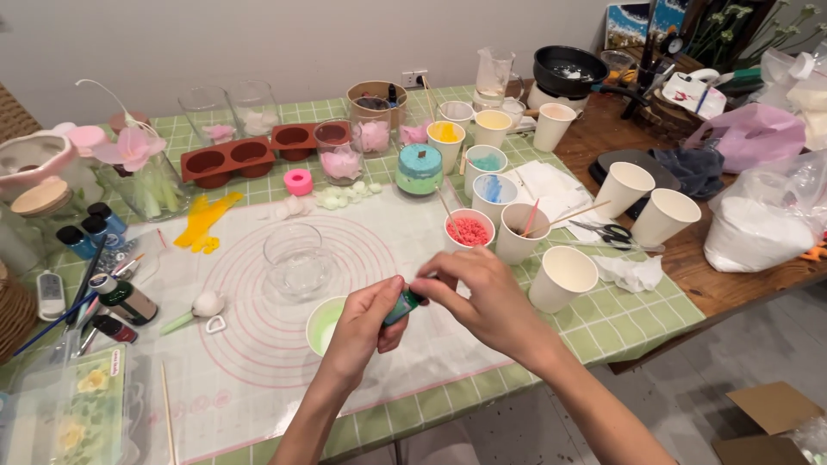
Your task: The recorder is adding a green liquid colorant to a paper cup containing a white granular substance (likely wax) and stirring it with a wooden stick to mix the colors.
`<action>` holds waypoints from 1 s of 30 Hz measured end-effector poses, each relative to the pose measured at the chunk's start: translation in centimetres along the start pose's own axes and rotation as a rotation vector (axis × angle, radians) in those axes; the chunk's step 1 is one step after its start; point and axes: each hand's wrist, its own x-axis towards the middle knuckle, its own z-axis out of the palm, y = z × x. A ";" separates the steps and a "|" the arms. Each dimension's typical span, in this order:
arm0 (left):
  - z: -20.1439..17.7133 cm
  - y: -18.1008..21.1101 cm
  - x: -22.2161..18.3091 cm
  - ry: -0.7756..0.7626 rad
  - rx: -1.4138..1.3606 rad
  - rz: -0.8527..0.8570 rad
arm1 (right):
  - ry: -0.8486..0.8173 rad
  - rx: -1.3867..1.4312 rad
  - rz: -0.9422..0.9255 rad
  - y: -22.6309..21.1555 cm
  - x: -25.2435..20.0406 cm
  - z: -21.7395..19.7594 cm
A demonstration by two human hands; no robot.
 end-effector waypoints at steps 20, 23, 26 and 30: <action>-9.8 4.1 -2.8 0.286 0.413 0.254 | -0.030 0.765 0.186 10.0 0.0 12.2; -8.9 4.2 -3.1 0.246 0.559 0.215 | -0.050 0.785 0.294 11.3 -0.7 14.5; -8.0 4.1 -3.5 0.263 0.712 0.184 | -0.081 0.798 0.366 12.3 -1.0 15.6; -7.9 3.6 -3.6 0.274 0.866 0.222 | -0.105 0.805 0.397 13.1 -1.3 16.1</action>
